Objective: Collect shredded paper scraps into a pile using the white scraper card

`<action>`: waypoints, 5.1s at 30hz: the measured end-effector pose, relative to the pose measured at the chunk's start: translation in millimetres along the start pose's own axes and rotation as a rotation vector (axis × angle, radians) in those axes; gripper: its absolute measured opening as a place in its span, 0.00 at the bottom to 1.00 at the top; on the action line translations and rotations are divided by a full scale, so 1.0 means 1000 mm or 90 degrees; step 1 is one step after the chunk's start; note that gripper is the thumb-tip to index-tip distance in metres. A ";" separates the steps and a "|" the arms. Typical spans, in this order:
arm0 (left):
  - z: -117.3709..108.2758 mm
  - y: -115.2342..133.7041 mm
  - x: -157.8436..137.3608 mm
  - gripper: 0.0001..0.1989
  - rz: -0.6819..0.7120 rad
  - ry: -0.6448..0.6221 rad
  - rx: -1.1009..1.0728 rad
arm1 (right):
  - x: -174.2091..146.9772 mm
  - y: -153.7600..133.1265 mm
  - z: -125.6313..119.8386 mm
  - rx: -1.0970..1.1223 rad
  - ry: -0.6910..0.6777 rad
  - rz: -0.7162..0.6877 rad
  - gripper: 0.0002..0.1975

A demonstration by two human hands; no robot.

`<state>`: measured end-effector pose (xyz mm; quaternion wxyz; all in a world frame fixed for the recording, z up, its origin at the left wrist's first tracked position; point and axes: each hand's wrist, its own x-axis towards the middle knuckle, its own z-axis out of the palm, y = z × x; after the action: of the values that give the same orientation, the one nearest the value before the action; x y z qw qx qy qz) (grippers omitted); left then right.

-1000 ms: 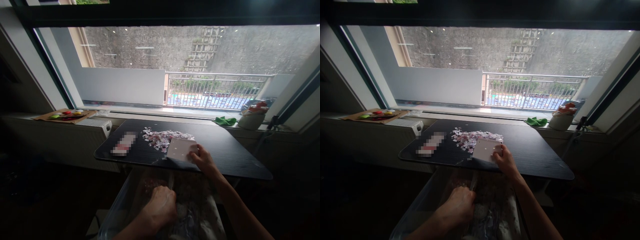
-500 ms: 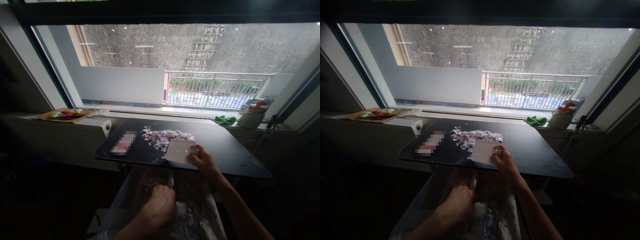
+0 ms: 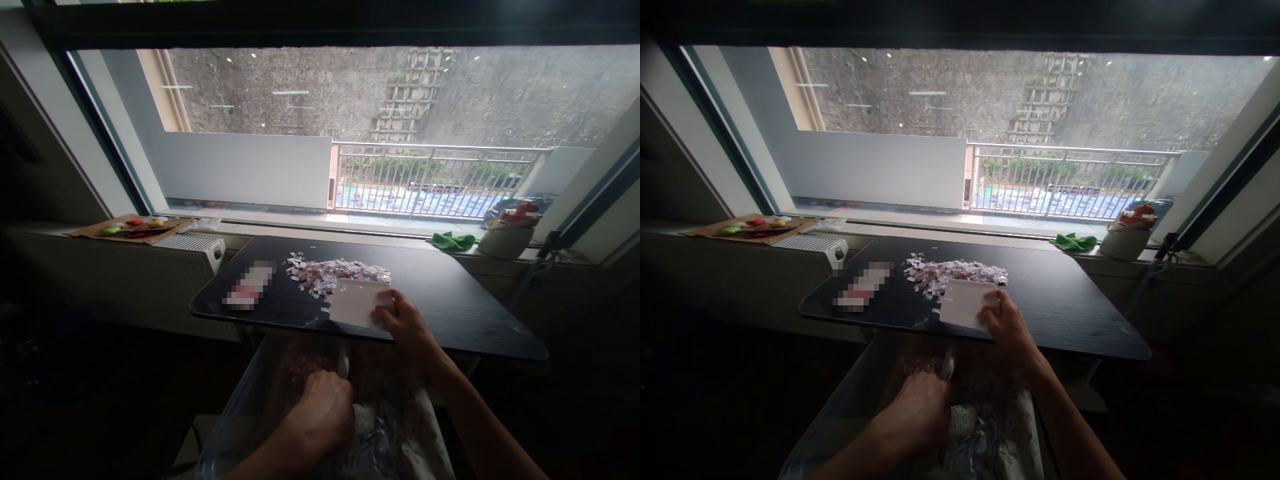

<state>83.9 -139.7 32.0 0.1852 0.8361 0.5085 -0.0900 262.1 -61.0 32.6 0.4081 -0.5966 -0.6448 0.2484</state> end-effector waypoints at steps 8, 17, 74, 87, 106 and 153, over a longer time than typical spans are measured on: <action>0.003 -0.001 0.002 0.16 0.006 0.012 0.004 | 0.005 0.002 0.001 0.046 0.041 -0.006 0.13; 0.004 -0.003 0.001 0.16 0.019 0.006 0.005 | 0.005 -0.006 0.007 0.057 0.014 -0.008 0.13; 0.001 -0.003 -0.002 0.16 0.001 0.006 0.007 | 0.029 0.000 -0.005 0.025 0.039 -0.033 0.10; -0.002 0.000 -0.005 0.17 -0.003 0.005 0.009 | 0.051 0.027 0.000 0.199 -0.080 0.053 0.16; -0.005 0.010 -0.001 0.16 0.037 0.002 0.025 | 0.009 0.028 -0.004 0.037 -0.006 0.075 0.09; 0.000 -0.027 -0.005 0.15 -0.072 0.025 -0.008 | 0.029 0.035 0.000 0.378 0.178 0.083 0.17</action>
<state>57.2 -132.3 28.1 0.1749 0.8066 0.5588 -0.0806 283.1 -26.7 10.5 0.6317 -0.5200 -0.4425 0.3669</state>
